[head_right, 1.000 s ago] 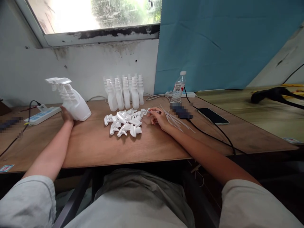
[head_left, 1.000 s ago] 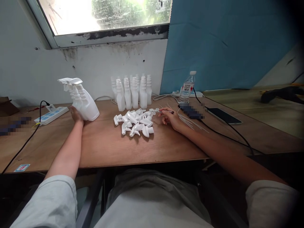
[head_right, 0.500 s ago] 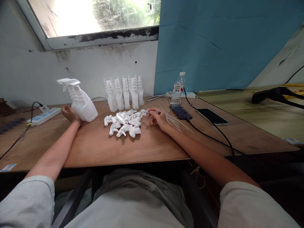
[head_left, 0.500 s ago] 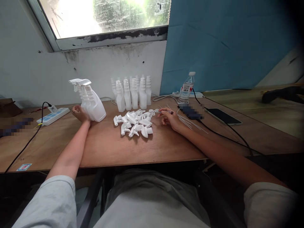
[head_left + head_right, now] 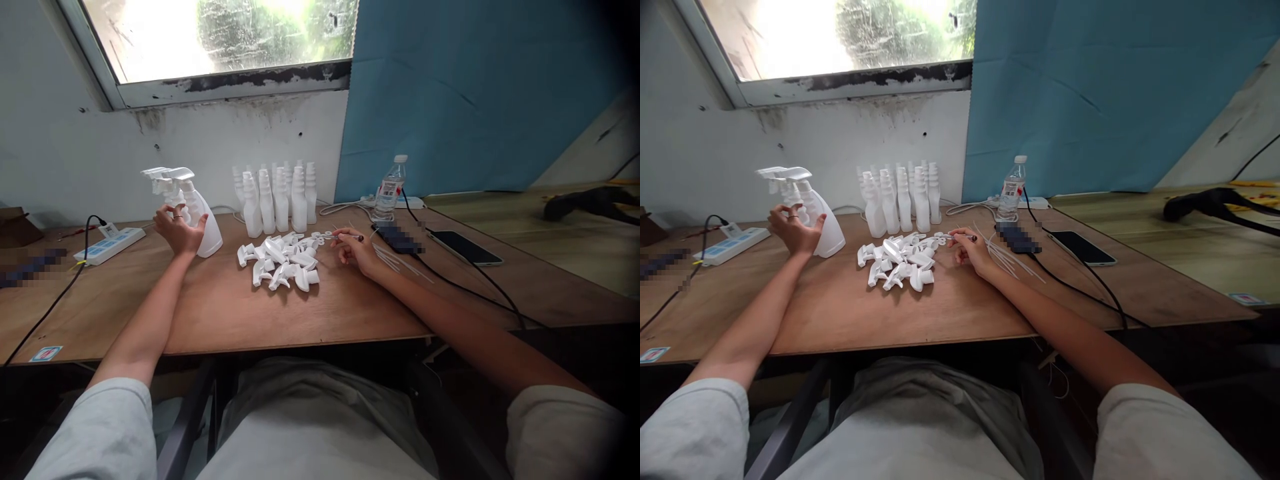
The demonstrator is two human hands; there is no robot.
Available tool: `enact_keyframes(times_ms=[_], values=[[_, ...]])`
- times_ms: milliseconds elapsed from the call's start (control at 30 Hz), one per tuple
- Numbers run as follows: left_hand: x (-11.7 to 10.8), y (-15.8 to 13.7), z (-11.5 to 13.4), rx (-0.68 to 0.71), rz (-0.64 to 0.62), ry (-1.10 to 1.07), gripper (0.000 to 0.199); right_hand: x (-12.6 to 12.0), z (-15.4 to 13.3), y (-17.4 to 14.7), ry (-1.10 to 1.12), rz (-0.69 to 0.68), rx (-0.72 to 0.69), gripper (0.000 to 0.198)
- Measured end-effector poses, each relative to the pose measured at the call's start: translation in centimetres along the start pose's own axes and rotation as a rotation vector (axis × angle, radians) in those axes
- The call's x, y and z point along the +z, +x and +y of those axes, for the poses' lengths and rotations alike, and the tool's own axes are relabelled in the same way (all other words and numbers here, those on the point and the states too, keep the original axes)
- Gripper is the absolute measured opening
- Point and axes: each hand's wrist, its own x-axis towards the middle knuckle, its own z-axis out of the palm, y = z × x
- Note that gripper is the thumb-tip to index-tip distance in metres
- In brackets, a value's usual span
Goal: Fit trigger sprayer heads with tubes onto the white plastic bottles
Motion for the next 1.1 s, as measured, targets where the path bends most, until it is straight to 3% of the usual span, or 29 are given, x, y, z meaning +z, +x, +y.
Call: enact_keyframes(times_ms=[133, 300, 400, 600, 700, 800, 933, 1033, 1100], values=[[0.5, -0.2, -0.2, -0.008, -0.012, -0.011, 0.054, 0.0, -0.4, -0.1, -0.011, -0.014, 0.010, 0.047], [1.4, -1.3, 0.6, 0.156, -0.152, -0.109, 0.047, 0.1, -0.7, -0.2, 0.009, -0.036, -0.034, 0.062], [1.3, -2.1, 2.6, 0.375, -0.189, -0.162, 0.039, 0.1, -0.8, -0.3, 0.007, -0.033, -0.051, 0.058], [-0.6, -4.0, 8.2, 0.940, -0.191, -0.251, 0.022, 0.3, -1.2, -0.8, -0.037, -0.127, -0.065, 0.052], [-1.3, -5.4, 10.4, 1.096, -0.204, -0.280, 0.025, 0.5, -1.2, -1.0, -0.040, -0.185, -0.131, 0.052], [-1.4, -6.7, 11.8, 1.159, -0.218, -0.284, 0.031, 0.8, -1.4, -1.3, -0.092, -0.257, -0.183, 0.058], [-1.3, -7.7, 12.7, 1.204, -0.218, -0.286, 0.032, 1.9, -2.3, -2.2, -0.132, -0.358, -0.104, 0.054], [-1.5, -7.8, 12.9, 1.238, -0.180, -0.269, 0.033, 2.9, -2.8, -2.7, -0.095, -0.350, -0.033, 0.044], [-1.7, -7.7, 13.0, 1.258, -0.140, -0.242, 0.032, 3.4, -3.0, -2.9, -0.133, -0.315, -0.061, 0.040]])
